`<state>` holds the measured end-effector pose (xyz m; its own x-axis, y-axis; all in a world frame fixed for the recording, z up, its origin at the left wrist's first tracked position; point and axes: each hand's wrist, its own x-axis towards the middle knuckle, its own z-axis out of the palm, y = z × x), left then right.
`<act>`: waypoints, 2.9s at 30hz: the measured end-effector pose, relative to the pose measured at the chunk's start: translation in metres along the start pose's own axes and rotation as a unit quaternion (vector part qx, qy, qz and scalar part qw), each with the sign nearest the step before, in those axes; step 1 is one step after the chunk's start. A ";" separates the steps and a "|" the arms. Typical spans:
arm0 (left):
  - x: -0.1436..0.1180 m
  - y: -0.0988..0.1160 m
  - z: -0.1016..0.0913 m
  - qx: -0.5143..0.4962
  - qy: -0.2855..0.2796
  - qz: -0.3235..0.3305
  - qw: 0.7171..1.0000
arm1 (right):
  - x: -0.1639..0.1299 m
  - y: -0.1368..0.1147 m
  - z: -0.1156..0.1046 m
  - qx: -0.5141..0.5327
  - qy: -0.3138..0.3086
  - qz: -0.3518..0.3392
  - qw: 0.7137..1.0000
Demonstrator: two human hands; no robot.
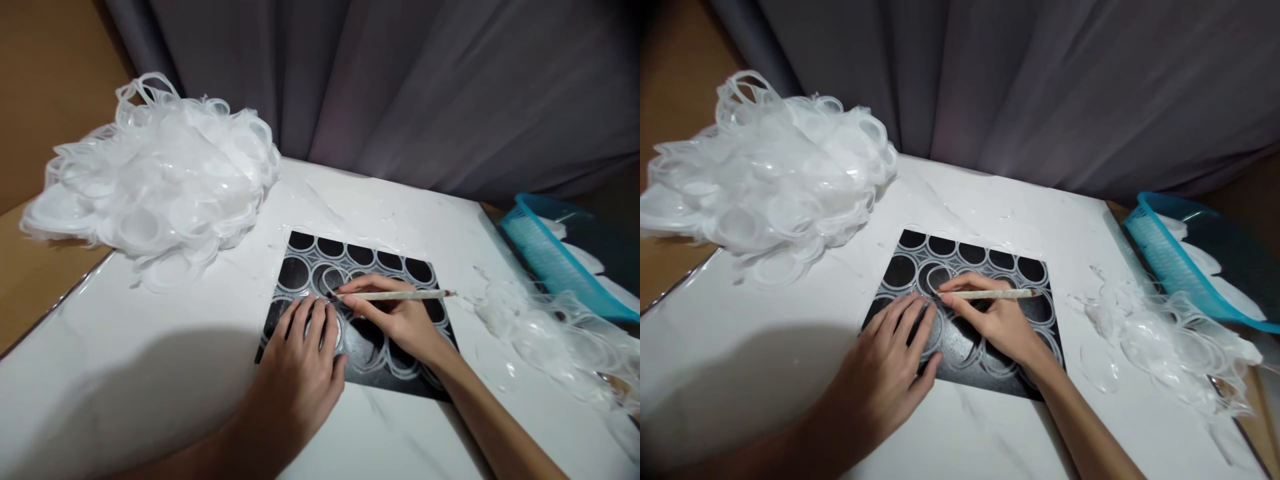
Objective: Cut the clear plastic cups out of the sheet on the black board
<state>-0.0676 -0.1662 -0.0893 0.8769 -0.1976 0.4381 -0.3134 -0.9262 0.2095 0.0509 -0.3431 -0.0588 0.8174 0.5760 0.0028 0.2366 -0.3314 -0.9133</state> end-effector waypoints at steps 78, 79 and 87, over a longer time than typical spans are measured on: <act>0.010 -0.058 -0.024 -0.096 -0.020 0.099 0.990 | 0.000 0.001 0.000 -0.356 -0.096 -0.277 0.887; 0.010 -0.059 -0.024 -0.097 -0.019 0.101 0.990 | 0.002 0.001 -0.001 -0.356 -0.098 -0.274 0.888; 0.017 -0.060 -0.026 -0.072 -0.113 0.081 0.988 | 0.011 -0.006 -0.004 -0.268 -0.076 -0.210 0.937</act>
<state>-0.0435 -0.1060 -0.0719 0.8649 -0.4207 0.2738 -0.4903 -0.8249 0.2812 0.0605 -0.3378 -0.0513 0.5191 0.8257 0.2209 0.7834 -0.3562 -0.5093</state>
